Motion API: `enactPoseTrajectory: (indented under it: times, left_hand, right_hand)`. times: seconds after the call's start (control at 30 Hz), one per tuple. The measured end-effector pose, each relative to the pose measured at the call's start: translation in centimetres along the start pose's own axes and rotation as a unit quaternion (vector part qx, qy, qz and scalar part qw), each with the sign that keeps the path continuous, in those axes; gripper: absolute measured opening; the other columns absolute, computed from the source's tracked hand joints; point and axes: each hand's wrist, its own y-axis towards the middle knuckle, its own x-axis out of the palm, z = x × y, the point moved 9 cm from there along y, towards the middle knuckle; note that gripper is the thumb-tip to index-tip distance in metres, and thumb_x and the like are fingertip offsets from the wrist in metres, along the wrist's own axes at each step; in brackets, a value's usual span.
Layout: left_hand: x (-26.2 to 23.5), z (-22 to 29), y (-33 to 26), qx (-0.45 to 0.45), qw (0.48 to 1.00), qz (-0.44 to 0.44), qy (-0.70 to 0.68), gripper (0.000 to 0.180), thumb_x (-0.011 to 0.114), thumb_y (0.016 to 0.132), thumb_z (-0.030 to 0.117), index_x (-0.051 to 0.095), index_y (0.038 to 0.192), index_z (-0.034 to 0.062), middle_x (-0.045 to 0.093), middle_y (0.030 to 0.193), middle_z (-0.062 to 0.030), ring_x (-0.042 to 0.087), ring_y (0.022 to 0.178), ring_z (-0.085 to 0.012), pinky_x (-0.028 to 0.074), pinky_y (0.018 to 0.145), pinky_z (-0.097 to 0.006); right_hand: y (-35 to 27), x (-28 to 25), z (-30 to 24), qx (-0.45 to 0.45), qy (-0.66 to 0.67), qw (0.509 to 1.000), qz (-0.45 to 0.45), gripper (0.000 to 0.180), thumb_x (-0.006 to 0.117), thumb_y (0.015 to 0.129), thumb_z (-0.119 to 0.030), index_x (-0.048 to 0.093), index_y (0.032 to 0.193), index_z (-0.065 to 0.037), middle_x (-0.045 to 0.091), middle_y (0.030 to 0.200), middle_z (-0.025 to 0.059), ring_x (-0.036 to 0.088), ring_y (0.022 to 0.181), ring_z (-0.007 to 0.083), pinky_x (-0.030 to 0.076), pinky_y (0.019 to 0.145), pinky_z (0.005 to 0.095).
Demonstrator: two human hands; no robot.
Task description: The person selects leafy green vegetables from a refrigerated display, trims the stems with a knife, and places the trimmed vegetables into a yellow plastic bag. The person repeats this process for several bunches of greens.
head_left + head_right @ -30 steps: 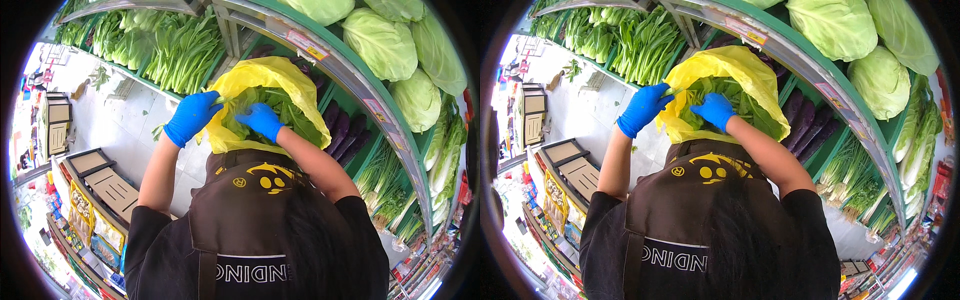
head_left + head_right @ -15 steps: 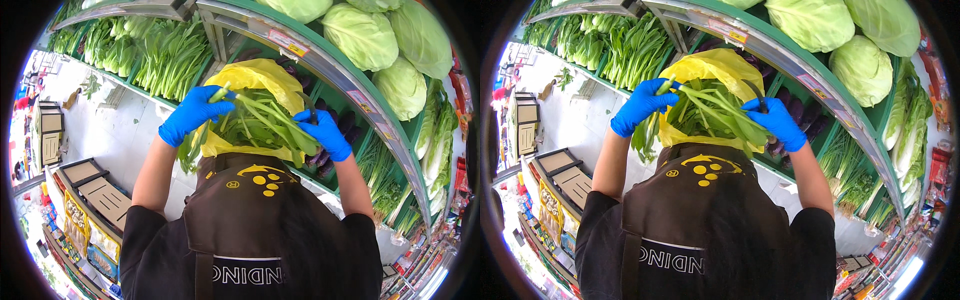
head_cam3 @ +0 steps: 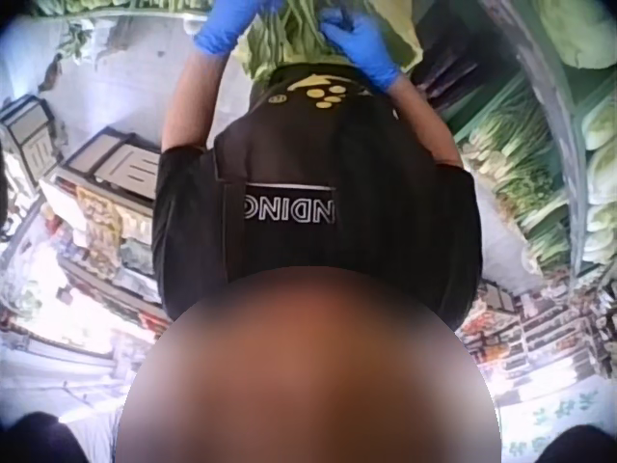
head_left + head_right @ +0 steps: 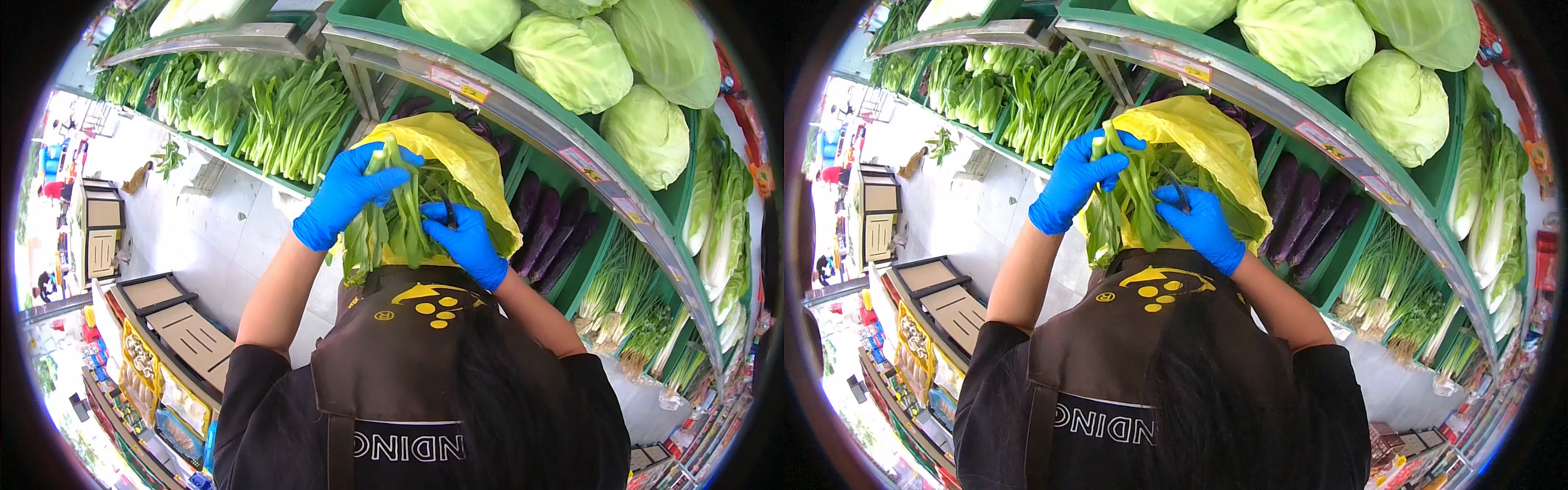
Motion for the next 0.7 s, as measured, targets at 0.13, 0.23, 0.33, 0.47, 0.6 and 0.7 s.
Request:
enactPoseTrajectory:
  times: [0.13, 0.23, 0.33, 0.47, 0.6, 0.7]
  left_hand:
    - [-0.1, 1.2, -1.6, 0.053, 0.997, 0.05, 0.039, 0.023, 0.061, 0.089, 0.019, 0.063, 0.107, 0.0051, 0.065, 0.1, -0.0016, 0.056, 0.084, -0.0094, 0.046, 0.075, -0.024]
    - [-1.2, 2.4, -4.0, 0.159, 0.986, 0.04, 0.041, 0.02, 0.057, 0.091, 0.02, 0.061, 0.103, 0.0041, 0.062, 0.109, -0.007, 0.054, 0.107, -0.0194, 0.038, 0.097, -0.033]
    - [-5.0, 3.4, -7.4, 0.156, 0.985, 0.07, 0.036, 0.025, 0.054, 0.092, 0.007, 0.056, 0.117, 0.002, 0.063, 0.112, -0.0076, 0.058, 0.104, -0.017, 0.044, 0.092, -0.03]
    - [-7.5, 7.9, -13.2, 0.247, 0.935, 0.099, 0.235, 0.021, 0.052, 0.089, 0.005, 0.06, 0.108, 0.0016, 0.065, 0.107, -0.0128, 0.063, 0.098, -0.0242, 0.047, 0.087, -0.035]
    - [0.0, 7.7, -13.6, 0.362, 0.734, -0.073, 0.57, 0.028, 0.062, 0.074, 0.02, 0.062, 0.1, 0.0082, 0.064, 0.096, -0.0082, 0.061, 0.091, -0.0283, 0.046, 0.09, -0.042]
    - [1.3, 4.9, -14.1, 0.478, 0.636, -0.071, 0.602, 0.028, 0.062, 0.074, 0.023, 0.062, 0.099, 0.0122, 0.063, 0.102, -0.0069, 0.06, 0.101, -0.0267, 0.043, 0.097, -0.046]
  right_hand:
    - [0.0, -2.5, -2.5, -0.109, -0.055, 0.987, 0.102, 0.023, 0.064, 0.088, -0.01, 0.065, 0.108, 0.002, 0.068, 0.094, 0.0049, 0.058, 0.074, 0.0082, 0.048, 0.069, 0.023]
    - [-0.3, -4.0, -1.9, -0.016, 0.008, 0.992, 0.124, 0.022, 0.061, 0.091, -0.012, 0.065, 0.108, 0.0, 0.068, 0.093, 0.0053, 0.055, 0.066, 0.0069, 0.045, 0.06, 0.0208]
    - [-0.8, -3.4, -3.9, 0.02, -0.028, 0.994, 0.101, 0.021, 0.059, 0.093, -0.016, 0.066, 0.105, -0.001, 0.065, 0.083, 0.0021, 0.052, 0.059, 0.0056, 0.041, 0.054, 0.0203]
    - [-0.3, 4.0, -3.8, 0.132, 0.121, 0.973, -0.147, 0.036, 0.048, 0.098, -0.029, 0.063, 0.11, 0.002, 0.068, 0.09, 0.0094, 0.057, 0.057, 0.0107, 0.044, 0.05, 0.0218]
    - [0.7, 15.7, -4.5, 0.314, 0.28, 0.837, -0.349, 0.051, 0.041, 0.099, -0.043, 0.05, 0.129, -0.003, 0.065, 0.102, 0.0121, 0.062, 0.069, 0.0176, 0.05, 0.055, 0.0263]
    - [2.2, 19.7, -2.6, 0.437, 0.357, 0.75, -0.345, 0.052, 0.042, 0.099, -0.043, 0.046, 0.134, -0.005, 0.063, 0.108, 0.0115, 0.064, 0.078, 0.0193, 0.054, 0.064, 0.0309]
